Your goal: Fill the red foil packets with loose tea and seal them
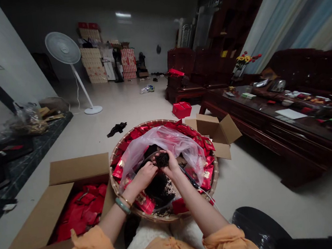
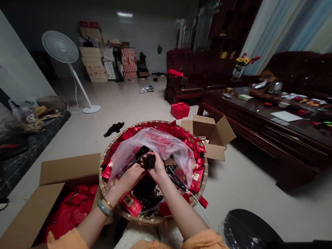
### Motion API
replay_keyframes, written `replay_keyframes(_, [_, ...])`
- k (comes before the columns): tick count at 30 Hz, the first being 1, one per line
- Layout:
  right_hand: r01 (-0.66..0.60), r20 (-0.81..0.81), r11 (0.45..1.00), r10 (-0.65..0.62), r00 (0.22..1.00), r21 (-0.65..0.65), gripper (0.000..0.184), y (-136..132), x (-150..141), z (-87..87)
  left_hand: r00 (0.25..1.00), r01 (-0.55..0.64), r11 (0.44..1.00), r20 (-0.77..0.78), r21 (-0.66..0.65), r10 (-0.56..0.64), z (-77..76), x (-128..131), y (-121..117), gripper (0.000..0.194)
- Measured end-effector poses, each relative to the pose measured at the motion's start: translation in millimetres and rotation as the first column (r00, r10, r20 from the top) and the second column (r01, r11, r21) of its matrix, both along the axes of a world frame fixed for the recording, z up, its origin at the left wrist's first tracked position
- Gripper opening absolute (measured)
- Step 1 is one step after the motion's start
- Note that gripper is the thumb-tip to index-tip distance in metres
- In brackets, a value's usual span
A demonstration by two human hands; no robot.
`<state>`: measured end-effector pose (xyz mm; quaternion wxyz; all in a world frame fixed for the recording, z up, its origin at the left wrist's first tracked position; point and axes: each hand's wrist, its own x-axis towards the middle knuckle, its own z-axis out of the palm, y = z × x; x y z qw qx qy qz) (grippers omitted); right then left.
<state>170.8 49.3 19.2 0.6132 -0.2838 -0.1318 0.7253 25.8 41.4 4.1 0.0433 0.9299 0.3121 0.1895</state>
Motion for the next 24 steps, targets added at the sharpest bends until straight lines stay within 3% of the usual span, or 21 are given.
replay_keyframes(10, [0.093, 0.07, 0.995, -0.095, 0.993, 0.04, 0.023, 7.1, -0.9, -1.2, 0.994, -0.004, 0.998, 0.106, -0.059, 0.01, 12.4, -0.1, 4.9, 0.013])
replay_keyframes(17, [0.15, 0.093, 0.985, -0.157, 0.983, 0.085, 0.025, 9.7, -4.1, 1.6, 0.979, -0.09, 0.992, 0.176, -0.083, 0.104, -1.5, -0.6, 8.8, 0.013])
replay_keyframes(24, [0.224, 0.15, 0.966, -0.242, 0.959, 0.129, 0.028, 14.2, -6.9, -4.7, 0.954, -0.095, 0.991, 0.276, -0.096, 0.119, -16.6, 0.6, 11.5, 0.013])
